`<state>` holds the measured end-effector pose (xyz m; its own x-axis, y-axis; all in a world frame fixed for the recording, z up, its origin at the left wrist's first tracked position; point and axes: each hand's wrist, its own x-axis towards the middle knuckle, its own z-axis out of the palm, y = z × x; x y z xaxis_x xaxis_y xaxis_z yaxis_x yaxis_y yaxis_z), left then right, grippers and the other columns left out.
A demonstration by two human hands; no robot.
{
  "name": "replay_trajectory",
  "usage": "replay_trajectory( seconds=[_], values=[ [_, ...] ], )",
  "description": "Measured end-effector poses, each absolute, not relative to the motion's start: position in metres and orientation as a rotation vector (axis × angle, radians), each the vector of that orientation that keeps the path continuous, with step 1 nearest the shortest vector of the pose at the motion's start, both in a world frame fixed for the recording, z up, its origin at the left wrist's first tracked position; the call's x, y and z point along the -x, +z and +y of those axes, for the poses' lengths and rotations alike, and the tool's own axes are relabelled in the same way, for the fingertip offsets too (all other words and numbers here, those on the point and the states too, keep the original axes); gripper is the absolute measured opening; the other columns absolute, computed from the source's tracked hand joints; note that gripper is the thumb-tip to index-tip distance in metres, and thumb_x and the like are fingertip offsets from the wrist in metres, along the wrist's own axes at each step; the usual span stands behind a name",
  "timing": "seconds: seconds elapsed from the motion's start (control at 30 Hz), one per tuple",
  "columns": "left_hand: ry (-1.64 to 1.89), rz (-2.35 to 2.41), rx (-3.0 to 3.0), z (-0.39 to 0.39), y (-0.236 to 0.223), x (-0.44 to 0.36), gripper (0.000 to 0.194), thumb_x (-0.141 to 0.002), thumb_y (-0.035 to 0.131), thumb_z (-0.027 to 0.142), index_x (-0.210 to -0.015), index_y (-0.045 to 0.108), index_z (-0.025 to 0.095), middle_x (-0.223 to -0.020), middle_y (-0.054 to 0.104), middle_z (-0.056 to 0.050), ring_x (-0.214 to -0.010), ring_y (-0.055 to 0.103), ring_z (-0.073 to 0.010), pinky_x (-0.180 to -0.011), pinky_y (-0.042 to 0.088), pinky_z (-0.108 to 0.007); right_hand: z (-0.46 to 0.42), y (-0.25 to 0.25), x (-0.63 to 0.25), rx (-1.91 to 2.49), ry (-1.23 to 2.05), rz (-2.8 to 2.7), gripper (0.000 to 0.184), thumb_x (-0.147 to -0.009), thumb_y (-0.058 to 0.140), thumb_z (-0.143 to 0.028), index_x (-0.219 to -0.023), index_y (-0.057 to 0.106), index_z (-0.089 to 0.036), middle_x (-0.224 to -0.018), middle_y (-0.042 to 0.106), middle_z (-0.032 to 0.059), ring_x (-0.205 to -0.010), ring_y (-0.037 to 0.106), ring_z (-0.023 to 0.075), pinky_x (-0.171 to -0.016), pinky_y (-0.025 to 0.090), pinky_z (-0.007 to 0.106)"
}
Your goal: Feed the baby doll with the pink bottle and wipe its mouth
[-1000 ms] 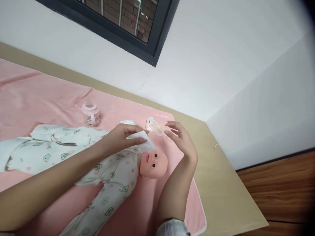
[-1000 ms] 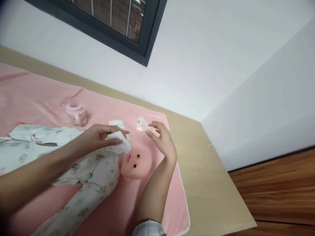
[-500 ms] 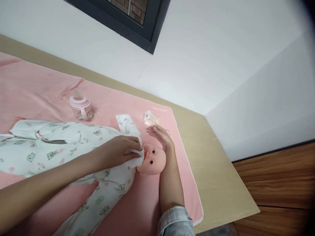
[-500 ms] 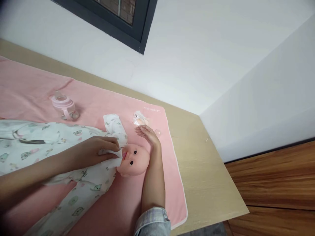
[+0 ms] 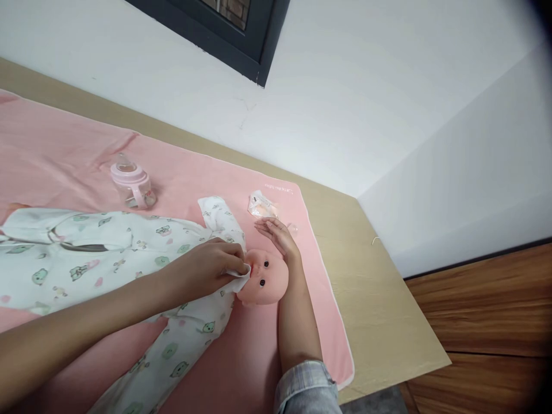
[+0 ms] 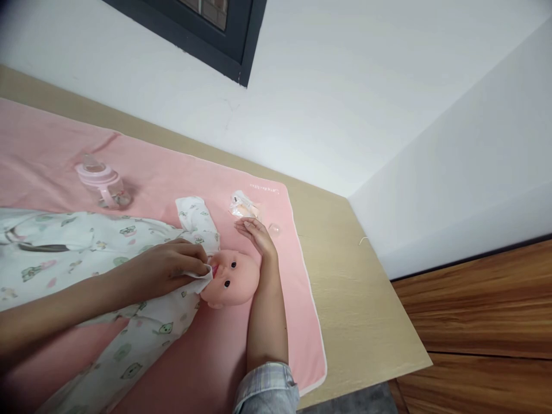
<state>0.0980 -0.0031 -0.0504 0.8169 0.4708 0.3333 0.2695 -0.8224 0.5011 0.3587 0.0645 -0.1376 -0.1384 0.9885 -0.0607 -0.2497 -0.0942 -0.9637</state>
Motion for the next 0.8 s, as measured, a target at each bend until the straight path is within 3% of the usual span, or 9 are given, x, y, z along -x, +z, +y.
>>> replay_trajectory(
  seconds=[0.2, 0.8],
  values=[
    [0.733, 0.540, -2.529, 0.0008, -0.0462, -0.0935, 0.030, -0.084, 0.044, 0.012, -0.078, 0.072, 0.023, -0.082, 0.065, -0.001, -0.070, 0.057, -0.0151, -0.071, 0.039, -0.026, 0.0646, -0.1380, -0.3585, 0.989, 1.471, -1.048, 0.032, -0.074, 0.074, -0.039, -0.098, 0.063, -0.019, -0.102, 0.071, 0.0060, -0.102, 0.068, 0.0191, -0.110, 0.044, 0.041],
    [0.871, 0.529, -2.576, 0.0072, -0.0493, -0.0942, 0.032, -0.082, 0.043, 0.010, -0.079, 0.073, 0.022, -0.080, 0.065, -0.002, -0.070, 0.056, -0.0156, -0.070, 0.037, -0.028, 0.0650, -0.1379, -0.3585, 0.993, 1.464, -1.037, 0.034, -0.073, 0.075, -0.039, -0.098, 0.063, -0.019, -0.102, 0.071, 0.0059, -0.101, 0.068, 0.0194, -0.110, 0.044, 0.042]
  ],
)
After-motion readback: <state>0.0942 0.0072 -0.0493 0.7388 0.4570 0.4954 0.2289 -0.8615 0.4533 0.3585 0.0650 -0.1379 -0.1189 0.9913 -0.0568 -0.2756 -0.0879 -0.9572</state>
